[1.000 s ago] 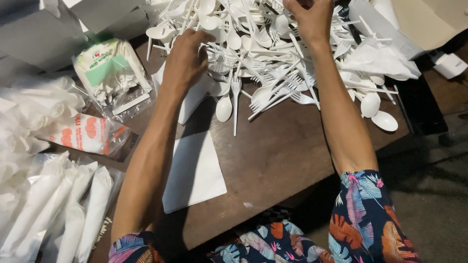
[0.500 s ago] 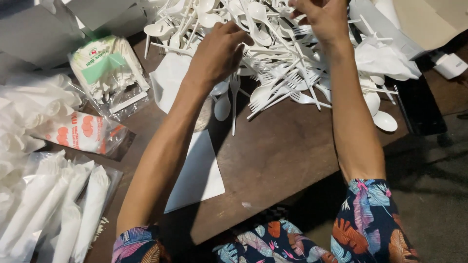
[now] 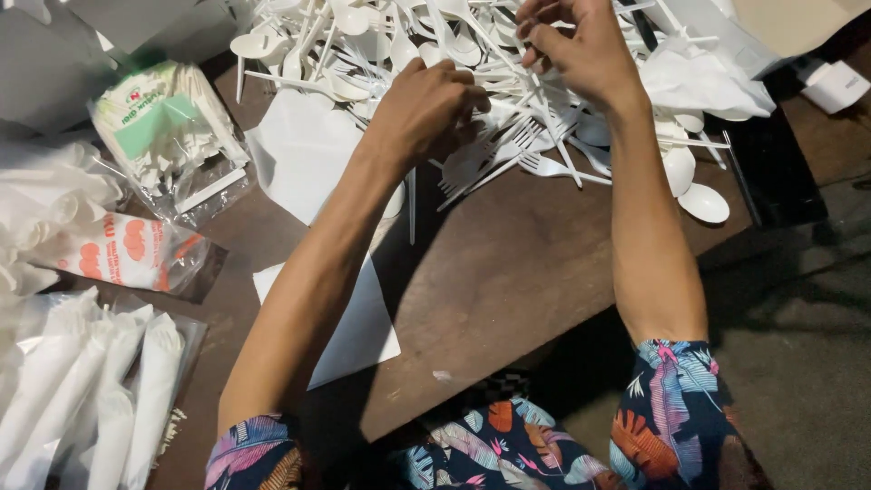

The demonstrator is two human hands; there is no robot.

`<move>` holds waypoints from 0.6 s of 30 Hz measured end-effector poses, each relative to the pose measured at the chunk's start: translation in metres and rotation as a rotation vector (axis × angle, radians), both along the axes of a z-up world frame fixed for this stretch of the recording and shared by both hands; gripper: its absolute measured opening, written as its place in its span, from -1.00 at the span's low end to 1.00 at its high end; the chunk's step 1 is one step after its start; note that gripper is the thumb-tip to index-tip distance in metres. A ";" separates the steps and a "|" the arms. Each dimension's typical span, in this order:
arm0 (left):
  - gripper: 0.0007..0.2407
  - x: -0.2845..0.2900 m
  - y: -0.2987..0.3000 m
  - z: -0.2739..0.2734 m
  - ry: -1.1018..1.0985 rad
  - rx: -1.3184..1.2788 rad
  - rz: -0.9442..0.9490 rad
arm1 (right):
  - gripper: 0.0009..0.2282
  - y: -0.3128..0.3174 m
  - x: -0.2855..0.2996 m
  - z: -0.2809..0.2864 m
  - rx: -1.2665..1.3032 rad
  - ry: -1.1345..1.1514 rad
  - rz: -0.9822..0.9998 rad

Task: Wrapping plastic forks and spoons in paper napkins and placing them into individual plastic bags.

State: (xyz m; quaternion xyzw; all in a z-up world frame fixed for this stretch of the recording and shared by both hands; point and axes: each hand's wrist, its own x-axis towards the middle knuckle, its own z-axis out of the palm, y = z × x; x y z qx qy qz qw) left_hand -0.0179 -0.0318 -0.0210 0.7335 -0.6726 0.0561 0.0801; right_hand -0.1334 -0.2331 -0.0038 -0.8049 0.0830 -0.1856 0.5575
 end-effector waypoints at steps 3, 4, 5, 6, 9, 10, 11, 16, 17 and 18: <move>-0.72 0.011 0.001 -0.005 -0.033 -0.056 0.123 | -0.79 0.010 -0.002 0.008 -0.204 0.111 0.051; -0.63 0.015 0.002 -0.007 -0.014 -0.063 0.169 | -0.78 0.017 -0.005 0.016 -0.358 0.249 0.071; -0.54 0.020 0.002 -0.010 0.005 -0.070 0.215 | -0.55 0.025 -0.007 0.023 -0.512 0.387 0.090; -0.54 0.022 0.005 -0.009 0.007 -0.068 0.215 | -0.55 0.022 -0.004 0.015 -0.510 0.389 0.091; -0.52 0.026 0.013 -0.011 0.057 -0.032 0.211 | -0.73 0.014 0.006 -0.006 -0.660 0.349 0.054; -0.53 0.027 0.014 -0.013 0.094 -0.061 0.225 | -0.79 0.011 0.009 -0.009 -0.632 0.268 0.040; -0.55 0.029 0.016 -0.014 0.131 -0.090 0.240 | -0.85 0.009 0.012 -0.013 -0.602 0.187 0.026; -0.67 0.026 0.023 -0.010 0.171 -0.100 0.237 | -0.93 -0.021 0.023 -0.044 -0.670 -0.120 -0.169; -0.69 0.027 0.024 -0.009 0.179 -0.103 0.235 | -0.86 -0.026 0.025 -0.050 -0.666 -0.166 -0.267; -0.69 0.027 0.021 -0.010 0.181 -0.103 0.239 | -0.86 -0.019 0.022 -0.043 -0.666 -0.165 -0.262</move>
